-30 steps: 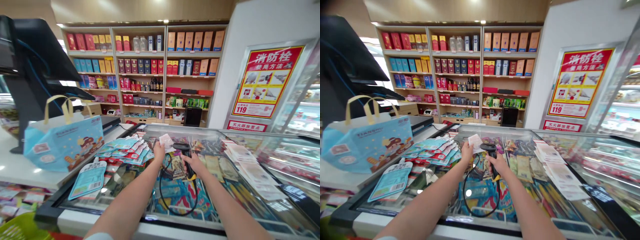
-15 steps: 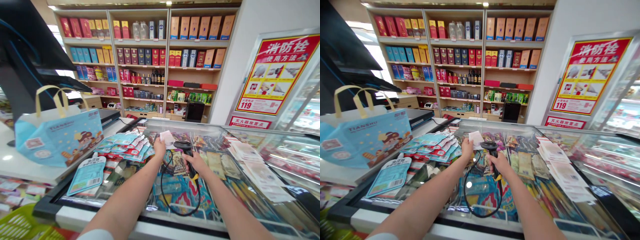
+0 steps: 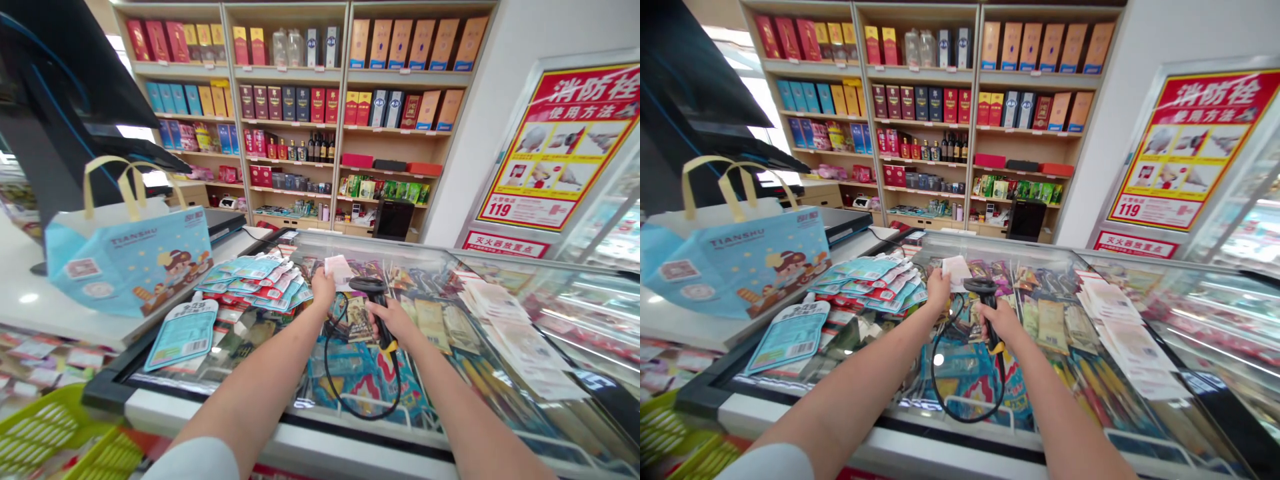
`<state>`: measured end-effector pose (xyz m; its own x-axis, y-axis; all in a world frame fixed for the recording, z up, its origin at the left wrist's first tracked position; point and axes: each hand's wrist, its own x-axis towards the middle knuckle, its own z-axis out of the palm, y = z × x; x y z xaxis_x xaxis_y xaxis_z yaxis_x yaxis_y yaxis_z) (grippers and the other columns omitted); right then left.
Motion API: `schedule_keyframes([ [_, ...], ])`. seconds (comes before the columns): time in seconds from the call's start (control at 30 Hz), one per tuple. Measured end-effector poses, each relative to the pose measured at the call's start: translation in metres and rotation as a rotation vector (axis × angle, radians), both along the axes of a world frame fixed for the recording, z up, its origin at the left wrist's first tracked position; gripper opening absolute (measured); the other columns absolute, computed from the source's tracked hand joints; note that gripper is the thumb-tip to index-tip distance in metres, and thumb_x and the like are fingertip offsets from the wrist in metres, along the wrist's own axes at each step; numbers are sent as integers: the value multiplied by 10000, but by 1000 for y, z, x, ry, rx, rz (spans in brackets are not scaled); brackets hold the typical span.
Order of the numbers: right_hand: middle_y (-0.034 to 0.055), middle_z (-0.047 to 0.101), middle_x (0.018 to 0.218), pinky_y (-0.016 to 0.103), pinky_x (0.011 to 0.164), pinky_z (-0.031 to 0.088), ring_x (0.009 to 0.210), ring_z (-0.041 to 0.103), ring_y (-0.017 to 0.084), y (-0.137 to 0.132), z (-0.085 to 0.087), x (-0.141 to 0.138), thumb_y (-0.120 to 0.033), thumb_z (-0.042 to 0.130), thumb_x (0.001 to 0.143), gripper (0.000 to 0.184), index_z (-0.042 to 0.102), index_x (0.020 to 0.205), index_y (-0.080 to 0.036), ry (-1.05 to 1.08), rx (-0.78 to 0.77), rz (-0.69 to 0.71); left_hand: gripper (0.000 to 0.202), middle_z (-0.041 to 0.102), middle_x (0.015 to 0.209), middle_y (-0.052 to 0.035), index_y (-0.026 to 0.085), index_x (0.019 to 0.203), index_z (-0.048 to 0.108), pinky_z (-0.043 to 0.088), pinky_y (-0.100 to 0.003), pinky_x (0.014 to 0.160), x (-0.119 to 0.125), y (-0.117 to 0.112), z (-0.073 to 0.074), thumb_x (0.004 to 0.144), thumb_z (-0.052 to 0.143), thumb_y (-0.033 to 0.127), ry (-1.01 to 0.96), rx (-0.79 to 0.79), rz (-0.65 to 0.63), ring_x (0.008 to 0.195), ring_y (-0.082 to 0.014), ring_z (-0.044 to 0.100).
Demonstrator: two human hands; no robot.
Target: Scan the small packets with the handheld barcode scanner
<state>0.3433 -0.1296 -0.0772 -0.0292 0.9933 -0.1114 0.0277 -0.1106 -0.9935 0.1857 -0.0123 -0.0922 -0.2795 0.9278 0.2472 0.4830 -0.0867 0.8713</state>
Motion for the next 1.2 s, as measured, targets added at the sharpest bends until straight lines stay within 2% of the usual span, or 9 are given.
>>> schedule_keyframes([
  [0.17, -44, 511, 398, 236, 370, 459, 329, 471, 96, -2, 13, 7, -395, 679, 711, 309, 495, 573, -188, -4, -7, -33, 184, 692, 920, -108, 124, 957, 628, 471, -274, 755, 7, 6, -2, 813, 531, 186, -75, 0, 37, 858, -194, 649],
  [0.3, -54, 525, 429, 217, 341, 432, 326, 468, 89, -14, 30, 35, -378, 706, 688, 298, 488, 606, -192, 1, 23, -129, 176, 686, 818, -81, 119, 908, 630, 473, -258, 663, 43, 9, 1, 768, 587, 218, -186, -44, -26, 752, -177, 644],
  [0.47, -61, 519, 425, 221, 340, 432, 319, 470, 94, -41, 40, 98, -389, 707, 687, 303, 476, 643, -198, 29, 88, -286, 211, 628, 652, -27, 123, 766, 622, 447, -238, 576, 129, -10, 14, 728, 655, 328, -385, -89, -228, 609, -142, 596],
  [0.57, -53, 520, 418, 229, 356, 449, 330, 480, 98, -59, 42, 138, -409, 721, 671, 329, 476, 639, -192, 58, 109, -372, 180, 578, 589, 0, 133, 684, 594, 436, -240, 574, 190, -28, 24, 718, 663, 295, -454, -106, -328, 579, -134, 572],
  [0.7, -51, 538, 446, 222, 357, 452, 343, 483, 90, -79, 44, 177, -395, 745, 646, 329, 493, 660, -184, 82, 150, -486, 128, 559, 586, 3, 149, 629, 555, 437, -241, 617, 264, -50, 36, 714, 646, 181, -435, -117, -396, 622, -141, 584],
  [0.8, -55, 549, 473, 218, 349, 452, 352, 483, 87, -85, 43, 194, -373, 758, 624, 327, 499, 688, -184, 106, 186, -551, 119, 597, 639, -20, 156, 636, 552, 445, -252, 676, 302, -59, 42, 709, 644, 144, -358, -90, -401, 684, -158, 604],
  [0.9, -59, 547, 473, 226, 347, 458, 353, 486, 95, -85, 41, 203, -357, 766, 608, 329, 504, 715, -188, 136, 209, -581, 71, 626, 693, -42, 158, 678, 572, 448, -269, 725, 323, -63, 41, 727, 615, 130, -253, -58, -421, 727, -175, 618],
  [1.03, -56, 530, 456, 224, 326, 434, 342, 471, 96, -83, 39, 205, -356, 766, 603, 331, 486, 670, -193, 164, 209, -603, 31, 650, 826, -101, 140, 730, 607, 451, -300, 798, 330, -63, 34, 714, 634, 144, -128, -62, -424, 831, -214, 631],
  [1.2, -49, 539, 459, 233, 339, 447, 351, 480, 102, -82, 36, 204, -362, 773, 605, 326, 507, 674, -187, 177, 203, -579, 340, 614, 1079, -171, 108, 938, 626, 441, -321, 889, 330, -57, 27, 623, 738, 170, -139, -70, -322, 1018, -257, 593],
])
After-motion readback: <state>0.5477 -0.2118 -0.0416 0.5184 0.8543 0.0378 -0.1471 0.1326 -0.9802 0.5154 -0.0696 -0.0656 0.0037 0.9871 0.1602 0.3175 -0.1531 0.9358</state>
